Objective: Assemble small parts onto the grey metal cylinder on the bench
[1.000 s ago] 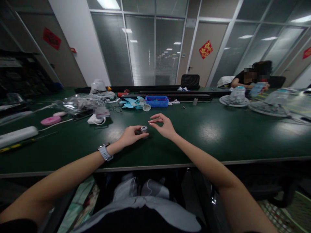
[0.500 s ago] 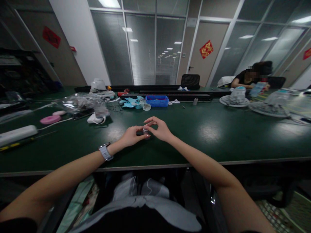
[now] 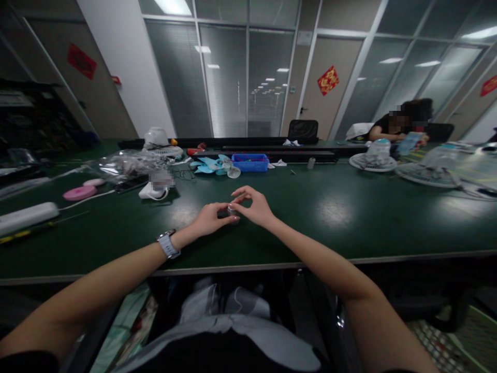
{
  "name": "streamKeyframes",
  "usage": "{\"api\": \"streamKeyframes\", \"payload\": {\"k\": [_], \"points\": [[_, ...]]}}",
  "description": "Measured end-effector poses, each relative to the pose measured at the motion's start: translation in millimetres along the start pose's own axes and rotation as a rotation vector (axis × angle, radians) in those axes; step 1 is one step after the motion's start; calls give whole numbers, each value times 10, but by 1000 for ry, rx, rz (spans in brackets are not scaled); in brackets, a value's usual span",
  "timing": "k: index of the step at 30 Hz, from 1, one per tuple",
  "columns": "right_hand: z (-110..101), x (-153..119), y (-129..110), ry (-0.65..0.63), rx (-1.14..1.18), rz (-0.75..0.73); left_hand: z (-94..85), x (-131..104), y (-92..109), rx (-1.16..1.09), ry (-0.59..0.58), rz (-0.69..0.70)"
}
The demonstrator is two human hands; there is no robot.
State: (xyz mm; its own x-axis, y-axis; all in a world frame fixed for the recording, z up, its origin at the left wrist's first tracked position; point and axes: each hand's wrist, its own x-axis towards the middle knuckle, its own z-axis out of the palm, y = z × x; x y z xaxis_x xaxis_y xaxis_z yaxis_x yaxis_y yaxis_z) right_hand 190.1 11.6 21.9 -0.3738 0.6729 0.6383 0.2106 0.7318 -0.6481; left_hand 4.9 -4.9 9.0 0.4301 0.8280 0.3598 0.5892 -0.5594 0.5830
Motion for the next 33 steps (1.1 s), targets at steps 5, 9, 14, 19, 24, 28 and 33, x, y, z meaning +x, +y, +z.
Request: {"api": "streamKeyframes", "payload": {"k": [5, 9, 14, 19, 24, 28, 33], "points": [[-63, 50, -6, 135, 6, -2, 30, 4, -12, 21, 30, -4], [-213, 35, 103, -22, 1, 63, 41, 4, -47, 29, 99, -27], [-306, -28, 287, -362, -21, 203, 41, 7, -98, 59, 134, -73], [-356, -26, 342, -452, -35, 235, 37, 12, -99, 100, 167, -89], [-431, -8, 336, -431, -93, 225, 18, 8, -81, 110, 167, -105], [-382, -22, 365, -416, -66, 252, 16, 3, -78, 106, 170, -96], [-298, -28, 341, -319, -82, 203, 26, -1, -95, 110, 179, -103]]}}
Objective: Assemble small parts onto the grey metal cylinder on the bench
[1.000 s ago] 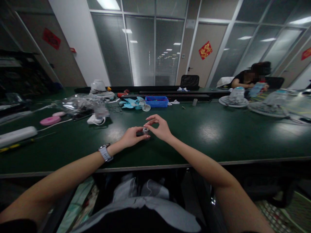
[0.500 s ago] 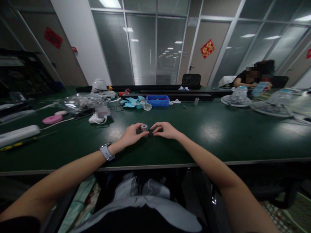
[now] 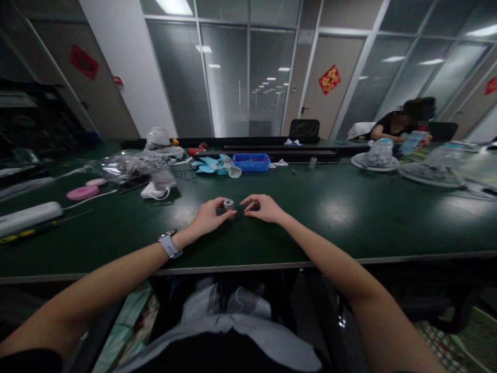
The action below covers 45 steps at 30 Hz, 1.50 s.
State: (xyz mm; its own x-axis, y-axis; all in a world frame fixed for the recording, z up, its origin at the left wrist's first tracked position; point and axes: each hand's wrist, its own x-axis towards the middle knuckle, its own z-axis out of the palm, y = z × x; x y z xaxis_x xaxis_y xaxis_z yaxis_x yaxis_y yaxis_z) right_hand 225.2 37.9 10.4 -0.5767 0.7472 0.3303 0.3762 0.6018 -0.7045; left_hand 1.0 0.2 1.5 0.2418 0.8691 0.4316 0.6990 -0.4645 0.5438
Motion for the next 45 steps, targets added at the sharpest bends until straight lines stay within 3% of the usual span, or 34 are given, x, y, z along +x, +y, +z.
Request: {"api": "streamKeyframes", "payload": {"k": [4, 6, 11, 19, 27, 34, 43, 45], "points": [[12, -7, -178, 254, 9, -114, -1, -10, 28, -71, -61, 22], [23, -21, -289, 298, 42, -173, -5, -19, 68, -102, -97, 50], [81, -53, -439, 223, 83, -223, -9, -41, 150, -158, -154, 126], [136, -33, -387, 207, 46, -243, 0, -47, 133, -147, -151, 143], [147, -20, -344, 361, -5, -177, -3, -49, 152, -126, -146, 138], [188, -20, -361, 236, 97, -177, -9, -47, 172, -114, -151, 133], [152, -12, -340, 364, 126, -177, -7, -48, 157, -75, -125, 126], [100, -2, -273, 338, 118, -153, 3, -38, 128, -30, -96, 111]]}}
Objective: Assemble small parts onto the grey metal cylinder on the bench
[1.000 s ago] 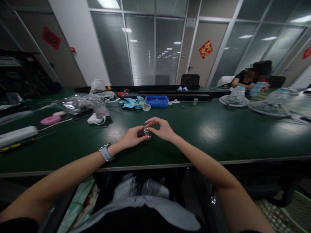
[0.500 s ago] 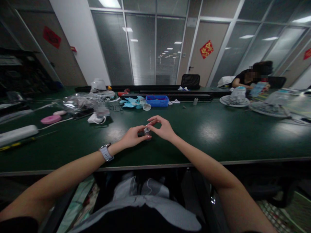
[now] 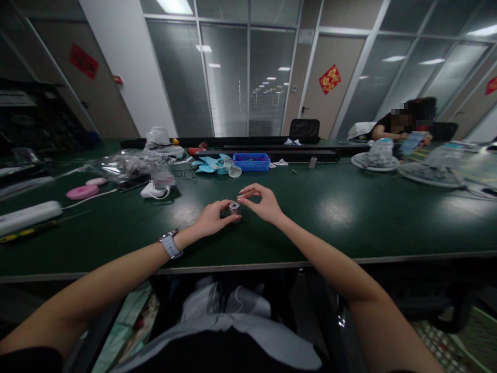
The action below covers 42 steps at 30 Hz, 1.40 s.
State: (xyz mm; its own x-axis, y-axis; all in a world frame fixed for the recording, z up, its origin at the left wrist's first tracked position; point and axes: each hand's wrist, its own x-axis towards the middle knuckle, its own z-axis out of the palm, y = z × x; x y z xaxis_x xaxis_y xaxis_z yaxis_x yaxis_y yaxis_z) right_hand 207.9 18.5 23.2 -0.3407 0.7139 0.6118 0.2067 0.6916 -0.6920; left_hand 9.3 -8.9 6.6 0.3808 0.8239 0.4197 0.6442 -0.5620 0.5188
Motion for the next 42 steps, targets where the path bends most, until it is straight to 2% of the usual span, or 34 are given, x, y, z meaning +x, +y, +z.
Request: {"api": "streamKeyframes", "payload": {"k": [3, 9, 15, 19, 21, 26, 28, 33, 42], "points": [[-94, 23, 127, -113, -36, 61, 12, 18, -62, 41, 40, -24], [-232, 36, 300, -462, -53, 165, 21, 33, -141, 72, 68, -64], [-279, 47, 337, -510, -30, 212, 23, 25, -126, 82, 70, -63], [-267, 50, 355, -501, -22, 220, 23, 27, -133, 74, 71, -67], [-245, 53, 343, -448, -30, 201, 19, 26, -143, 56, 65, -76], [-146, 47, 163, -114, -13, 72, 2, 11, -117, -63, 12, -35], [-91, 31, 60, -49, 22, 22, 1, 3, -86, -103, -19, 1], [38, -18, -86, -64, 67, -36, 13, -2, -46, -152, -69, 47], [46, -17, -74, -98, -1, -49, 18, 0, -50, -141, -86, 66]]}}
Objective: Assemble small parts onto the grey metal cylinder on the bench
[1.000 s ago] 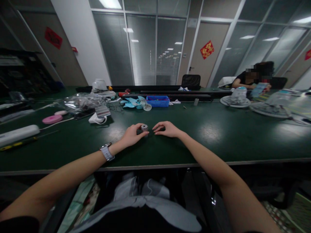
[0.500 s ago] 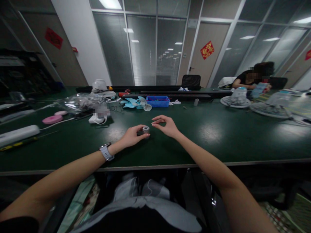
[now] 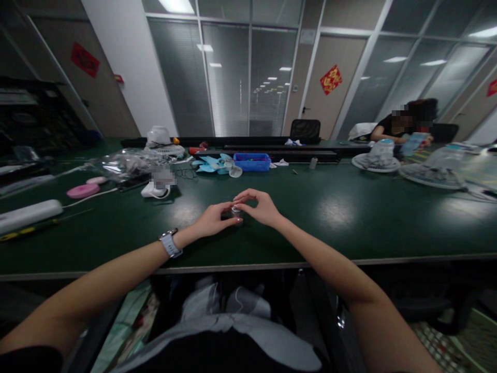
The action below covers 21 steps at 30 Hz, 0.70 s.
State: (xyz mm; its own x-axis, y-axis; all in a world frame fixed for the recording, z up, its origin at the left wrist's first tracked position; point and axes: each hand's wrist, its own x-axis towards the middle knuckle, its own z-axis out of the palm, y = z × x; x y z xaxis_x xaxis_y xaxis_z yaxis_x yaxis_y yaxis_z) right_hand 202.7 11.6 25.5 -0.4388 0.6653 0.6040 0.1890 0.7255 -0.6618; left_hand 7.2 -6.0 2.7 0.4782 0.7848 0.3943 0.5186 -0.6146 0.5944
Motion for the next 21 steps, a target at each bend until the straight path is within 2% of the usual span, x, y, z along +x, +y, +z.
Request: {"api": "streamKeyframes", "payload": {"k": [13, 18, 21], "points": [[30, 3, -9, 4, -28, 15, -7, -2, 21, -14, 4, 10], [17, 14, 12, 150, -66, 75, -8, 4, 31, -9, 5, 1], [11, 15, 12, 171, -26, 81, -7, 1, 35, -10, 9, 3]]}}
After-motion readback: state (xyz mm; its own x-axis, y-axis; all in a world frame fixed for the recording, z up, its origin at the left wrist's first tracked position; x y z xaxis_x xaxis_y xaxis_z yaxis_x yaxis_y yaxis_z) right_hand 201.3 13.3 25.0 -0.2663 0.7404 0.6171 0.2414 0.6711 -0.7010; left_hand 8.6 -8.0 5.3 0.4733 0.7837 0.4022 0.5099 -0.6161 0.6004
